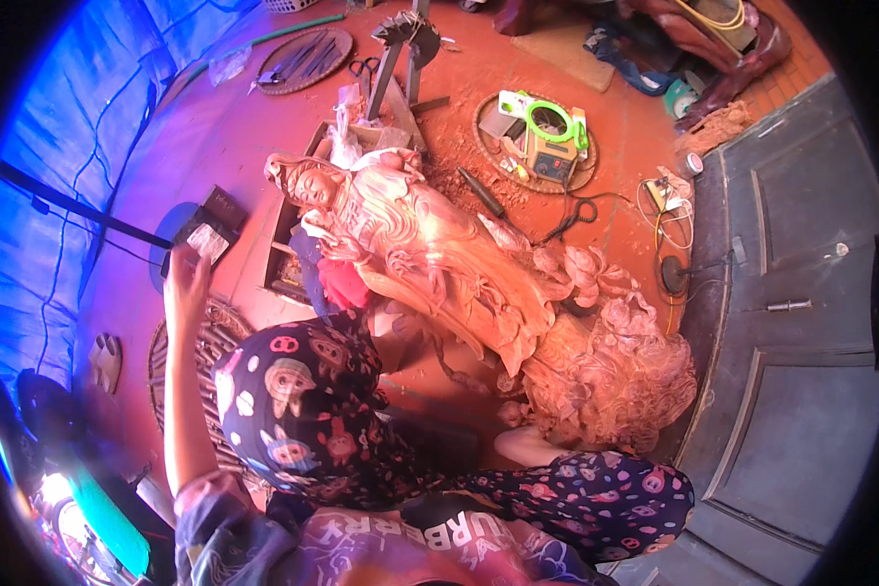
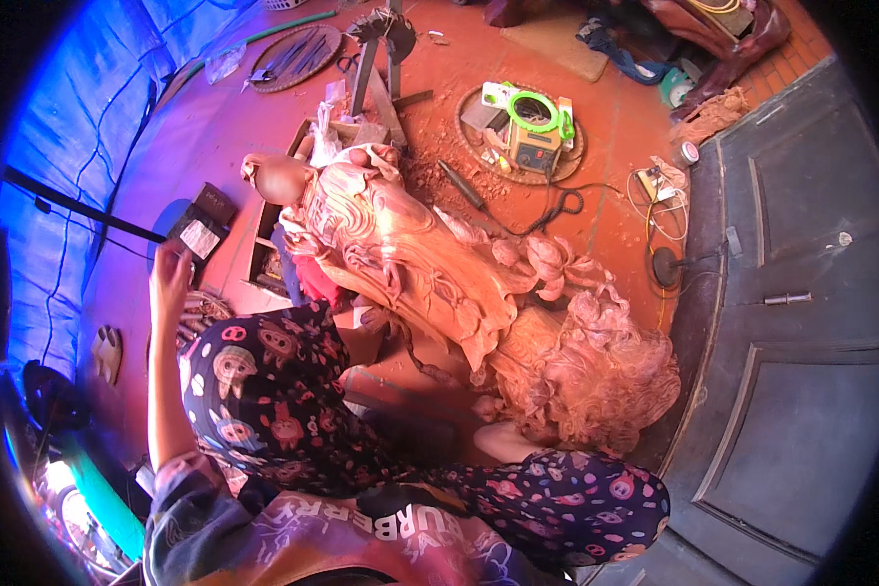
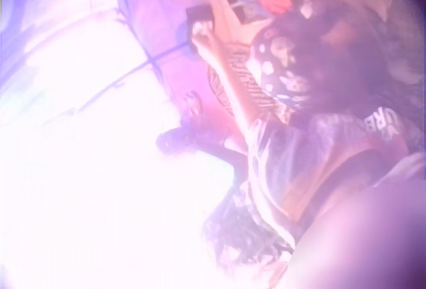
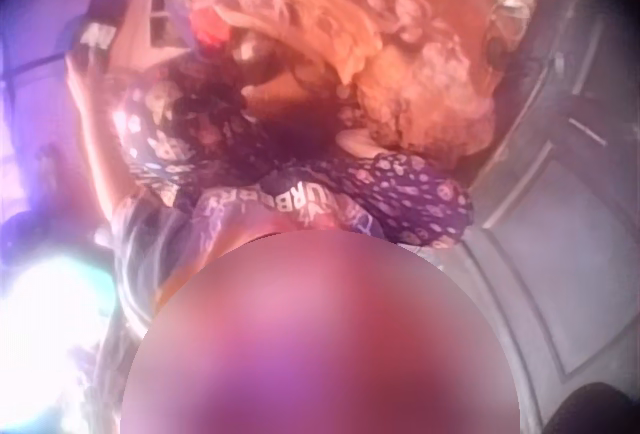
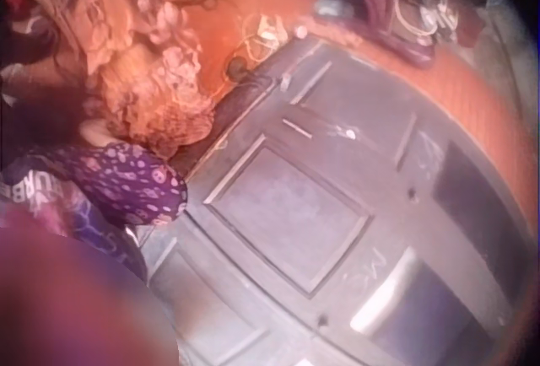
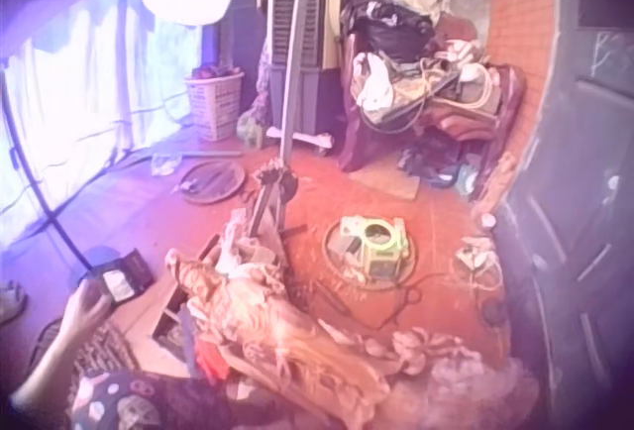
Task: The person carves a wooden sculpture of a figure using a rotary tool and a wooden mallet. They switch between tools to refine details on the sculpture's surface and hair.
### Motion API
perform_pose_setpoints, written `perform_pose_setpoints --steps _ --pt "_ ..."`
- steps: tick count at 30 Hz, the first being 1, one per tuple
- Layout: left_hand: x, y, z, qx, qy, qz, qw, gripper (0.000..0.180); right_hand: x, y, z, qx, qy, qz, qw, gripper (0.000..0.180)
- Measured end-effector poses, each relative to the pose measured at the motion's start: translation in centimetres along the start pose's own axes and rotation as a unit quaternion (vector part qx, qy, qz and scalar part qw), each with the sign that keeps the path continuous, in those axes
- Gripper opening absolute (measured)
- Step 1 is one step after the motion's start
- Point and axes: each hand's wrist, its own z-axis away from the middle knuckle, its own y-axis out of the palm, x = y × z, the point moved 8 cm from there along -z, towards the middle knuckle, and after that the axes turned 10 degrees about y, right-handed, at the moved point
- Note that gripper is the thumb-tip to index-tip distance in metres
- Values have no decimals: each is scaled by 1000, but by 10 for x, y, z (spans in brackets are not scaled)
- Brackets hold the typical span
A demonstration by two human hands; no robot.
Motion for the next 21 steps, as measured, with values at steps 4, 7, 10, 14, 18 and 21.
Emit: perform_pose_setpoints --steps 4,7,10,14,18,21 --pt "-115 -3 -69 32 119 51 991 28 -42 -211 76 -198 24 -39 979 21" --pt "-157 9 -121 60 183 68 979 33 25 -351 179 -340 -41 -16 939 21" --pt "-163 40 -167 86 192 106 972 35 172 -412 258 -377 -121 110 912 18" --pt "-154 84 -177 -9 165 129 978 38 385 -365 239 -282 -213 258 899 18" --pt "-155 108 -135 -89 175 112 974 35 543 -246 129 -144 -362 416 822 18" --pt "-155 117 -115 -77 170 98 978 25 600 -163 22 -73 -350 535 765 23"
